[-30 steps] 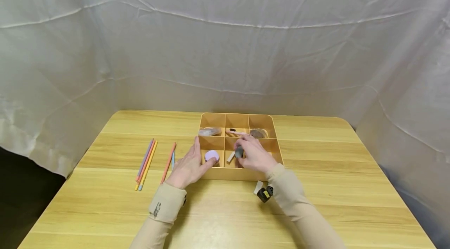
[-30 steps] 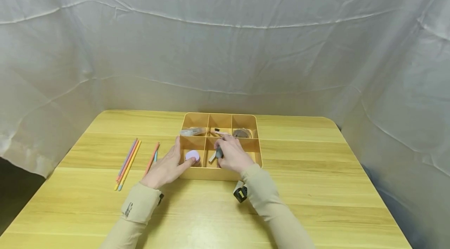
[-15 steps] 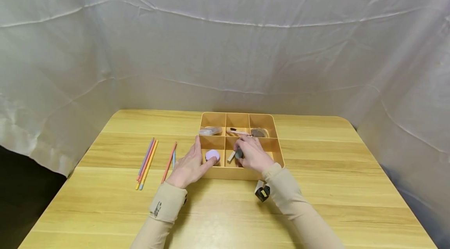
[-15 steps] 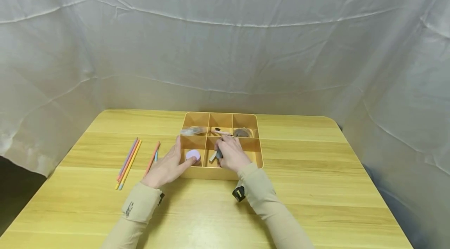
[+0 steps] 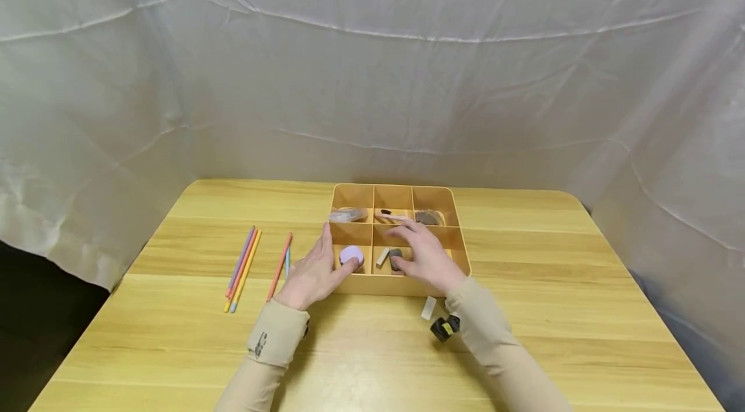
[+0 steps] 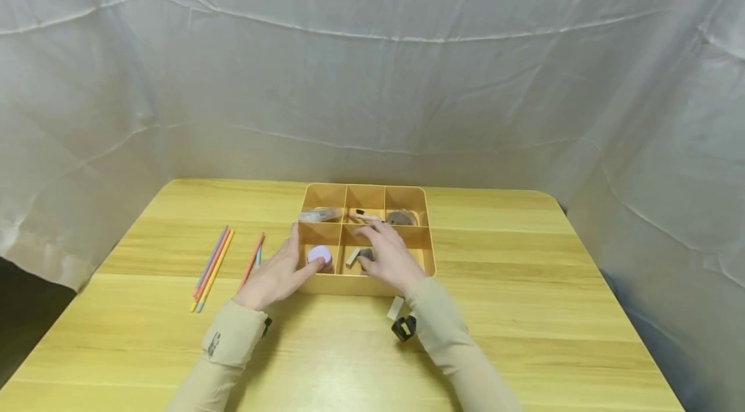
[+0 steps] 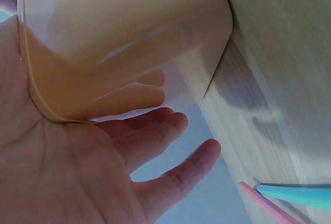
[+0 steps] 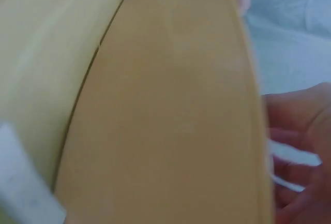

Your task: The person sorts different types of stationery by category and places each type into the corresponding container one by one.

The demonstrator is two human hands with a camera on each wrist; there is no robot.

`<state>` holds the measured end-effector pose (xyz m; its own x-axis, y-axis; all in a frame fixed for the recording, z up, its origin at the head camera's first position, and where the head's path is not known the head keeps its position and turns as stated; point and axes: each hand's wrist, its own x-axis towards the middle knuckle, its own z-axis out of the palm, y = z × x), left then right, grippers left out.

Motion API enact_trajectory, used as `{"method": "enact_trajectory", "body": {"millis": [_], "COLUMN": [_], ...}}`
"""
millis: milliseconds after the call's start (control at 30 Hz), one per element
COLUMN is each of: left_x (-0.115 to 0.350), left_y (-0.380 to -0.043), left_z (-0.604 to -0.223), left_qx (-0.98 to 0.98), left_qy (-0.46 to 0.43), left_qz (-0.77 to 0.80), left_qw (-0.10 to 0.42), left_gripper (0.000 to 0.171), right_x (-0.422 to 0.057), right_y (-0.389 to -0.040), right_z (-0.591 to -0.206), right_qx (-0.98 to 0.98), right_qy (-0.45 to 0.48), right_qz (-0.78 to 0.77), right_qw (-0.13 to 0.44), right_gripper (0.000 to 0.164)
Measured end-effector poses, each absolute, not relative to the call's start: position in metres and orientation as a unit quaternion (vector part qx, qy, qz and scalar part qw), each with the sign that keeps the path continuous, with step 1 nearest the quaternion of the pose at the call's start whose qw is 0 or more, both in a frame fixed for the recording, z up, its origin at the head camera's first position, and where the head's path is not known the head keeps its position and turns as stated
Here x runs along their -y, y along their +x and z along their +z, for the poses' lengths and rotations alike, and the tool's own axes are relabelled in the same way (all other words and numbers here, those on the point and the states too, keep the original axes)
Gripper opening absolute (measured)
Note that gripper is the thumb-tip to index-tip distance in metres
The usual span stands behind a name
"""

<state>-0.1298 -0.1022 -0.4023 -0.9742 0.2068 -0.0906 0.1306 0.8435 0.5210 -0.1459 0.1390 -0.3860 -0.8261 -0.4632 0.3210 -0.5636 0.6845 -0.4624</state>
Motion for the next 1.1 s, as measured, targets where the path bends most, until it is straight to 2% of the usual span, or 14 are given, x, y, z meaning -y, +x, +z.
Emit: {"method": "enact_trajectory", "body": {"millis": [233,367,467,600,767,900,1100], "left_x": [0.102,0.102,0.103,0.103,0.103,0.103,0.102], "left_y": [-0.131,-0.131,-0.131,-0.131,-0.130,-0.129,-0.128], "left_z": [-0.401,-0.401,-0.400,-0.400,-0.400,-0.400,-0.400], "left_qx": [-0.959,-0.958,-0.959,-0.960,-0.960,-0.960,-0.961], "left_qy": [0.089,0.088,0.087,0.086,0.088,0.091,0.094], "left_qz": [0.262,0.262,0.261,0.258,0.257,0.256,0.252], "left_qw": [0.068,0.071,0.071,0.072,0.072,0.070,0.068], "left_gripper": [0.104,0.103,0.103,0.103,0.103,0.102,0.101], "right_x": [-0.187,-0.223,-0.246,-0.267,-0.275,-0.273,-0.270], "right_y": [-0.132,-0.126,-0.121,-0.111,-0.099,-0.098,-0.103], "right_z": [-0.395,-0.404,-0.414,-0.431,-0.448,-0.455,-0.458], "right_qx": [0.787,0.686,0.654,0.713,0.803,0.846,0.851], "right_qy": [0.277,0.212,0.154,0.122,0.122,0.124,0.133], "right_qz": [0.489,0.642,0.702,0.680,0.582,0.515,0.502], "right_qw": [0.254,0.270,0.237,0.120,-0.026,-0.056,-0.073], "right_gripper": [0.027,0.021,0.018,0.017,0.046,0.063,0.065]}}
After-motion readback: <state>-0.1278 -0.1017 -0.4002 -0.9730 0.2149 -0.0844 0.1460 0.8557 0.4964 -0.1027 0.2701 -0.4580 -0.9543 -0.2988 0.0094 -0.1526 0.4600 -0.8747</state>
